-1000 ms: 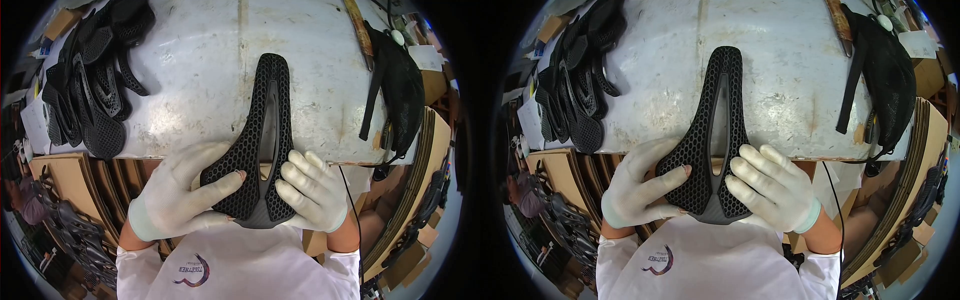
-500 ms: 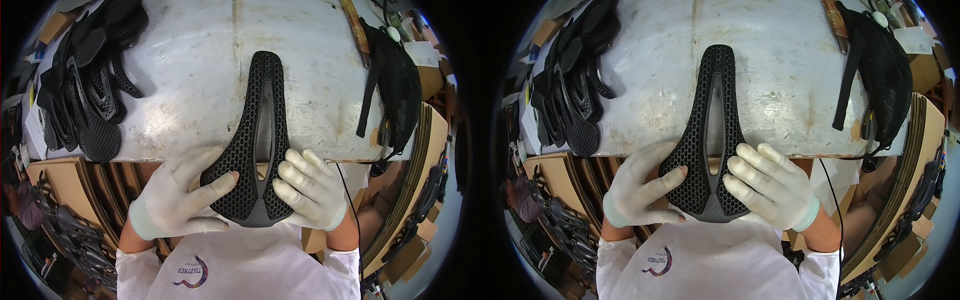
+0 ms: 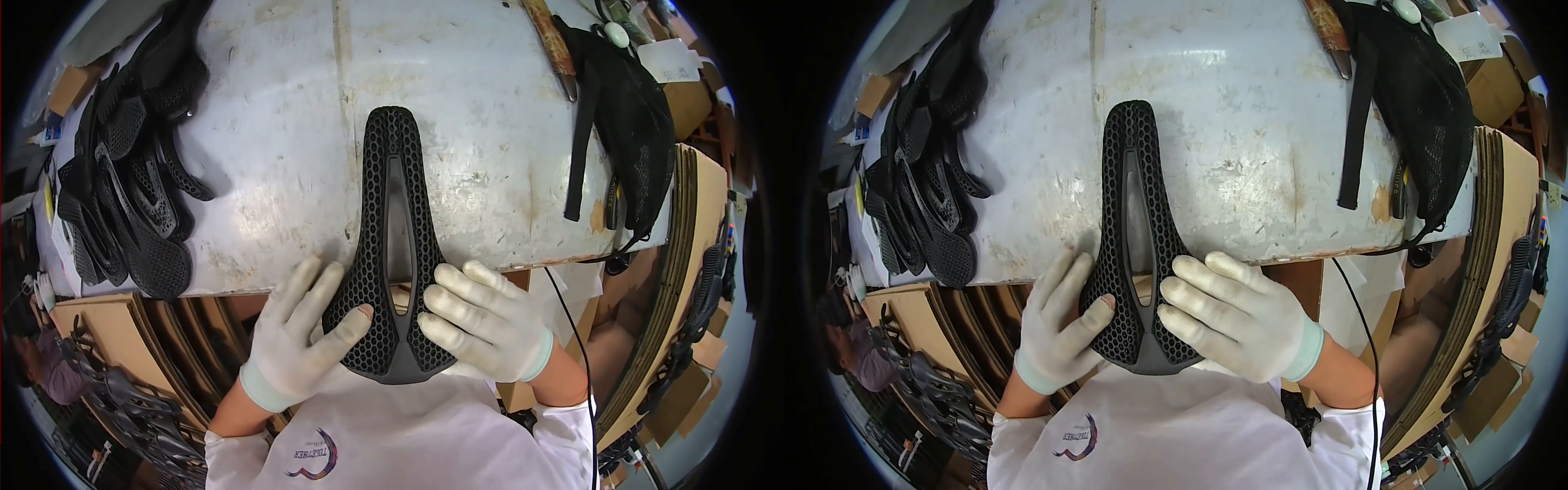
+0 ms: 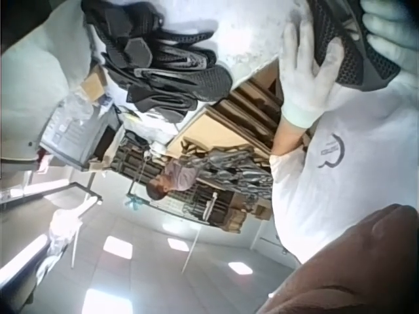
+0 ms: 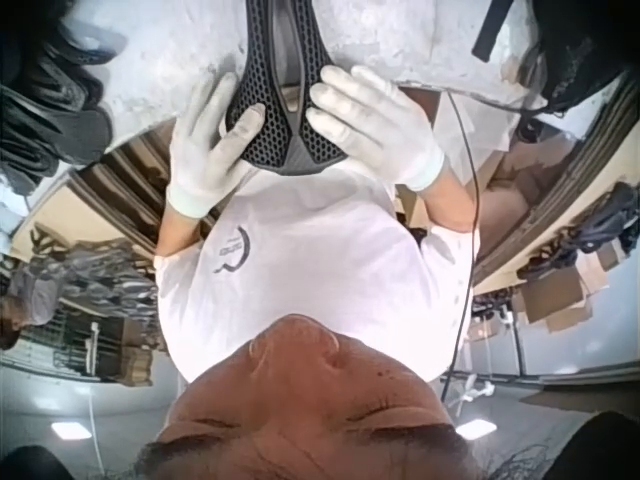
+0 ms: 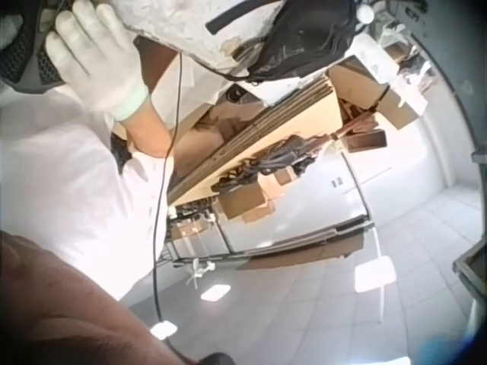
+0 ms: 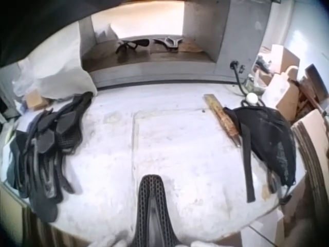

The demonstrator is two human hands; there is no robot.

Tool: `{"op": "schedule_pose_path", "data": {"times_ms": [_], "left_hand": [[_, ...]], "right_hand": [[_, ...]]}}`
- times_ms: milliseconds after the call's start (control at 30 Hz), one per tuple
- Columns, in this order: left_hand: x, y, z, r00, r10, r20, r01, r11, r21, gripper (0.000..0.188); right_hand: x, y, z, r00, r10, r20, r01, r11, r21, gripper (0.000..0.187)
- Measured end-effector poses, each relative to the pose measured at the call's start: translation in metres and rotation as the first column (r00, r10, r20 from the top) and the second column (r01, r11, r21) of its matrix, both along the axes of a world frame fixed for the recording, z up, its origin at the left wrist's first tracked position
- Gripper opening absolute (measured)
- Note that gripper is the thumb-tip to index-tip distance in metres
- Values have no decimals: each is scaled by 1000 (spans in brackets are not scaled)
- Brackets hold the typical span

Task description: The worker is assembling bicycle saddle components by fitting the saddle padding onto the base frame and placing assembled units into a heating/curing machine.

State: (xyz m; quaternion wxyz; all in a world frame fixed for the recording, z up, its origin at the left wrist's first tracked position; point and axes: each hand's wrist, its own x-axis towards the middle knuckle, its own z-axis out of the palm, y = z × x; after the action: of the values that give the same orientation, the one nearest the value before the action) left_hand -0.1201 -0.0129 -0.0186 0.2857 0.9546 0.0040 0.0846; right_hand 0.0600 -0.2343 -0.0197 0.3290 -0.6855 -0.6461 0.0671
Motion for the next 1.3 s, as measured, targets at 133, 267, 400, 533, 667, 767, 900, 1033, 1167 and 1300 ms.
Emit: {"op": "schedule_pose_path", "data": {"times_ms": [133,267,400,533,667,767,900,1033,1167,1300], "left_hand": [[-4,6,-8,978,-201,59,198,979,56,26],[-4,0,-11,987,-137,80,140,989,-39,29],[-3,-8,-8,986,-150,70,144,986,86,31],[-4,-1,-8,984,-174,49,169,981,92,35],[1,17,-12,985,-167,38,169,899,-404,68],[17,3,-13,960,195,-202,-258,332,-908,83],[56,18,9,887,74,-455,-458,30,-889,67],[57,11,8,889,83,-451,-452,322,-832,69],[35,-1,11,872,113,-477,-474,443,-761,72],[17,-2,20,854,-84,-514,-485,228,-844,84]], "right_hand": [[1,0,0,1000,8,-4,-8,1000,4,29],[3,1,-1,999,28,-27,-28,1000,8,34],[3,-2,-2,996,41,-79,-40,999,6,40],[1,-1,-5,998,44,-47,-46,998,-32,43],[1,-1,-10,996,25,-80,-23,999,30,36],[4,-3,-16,996,53,-74,-50,998,33,30],[-4,-10,-19,985,172,-5,-172,984,53,28],[-18,-27,-29,984,172,40,-174,984,46,29],[-30,-40,-32,981,195,26,-196,978,74,31],[-32,-44,-20,963,243,-115,-230,966,119,38]]}}
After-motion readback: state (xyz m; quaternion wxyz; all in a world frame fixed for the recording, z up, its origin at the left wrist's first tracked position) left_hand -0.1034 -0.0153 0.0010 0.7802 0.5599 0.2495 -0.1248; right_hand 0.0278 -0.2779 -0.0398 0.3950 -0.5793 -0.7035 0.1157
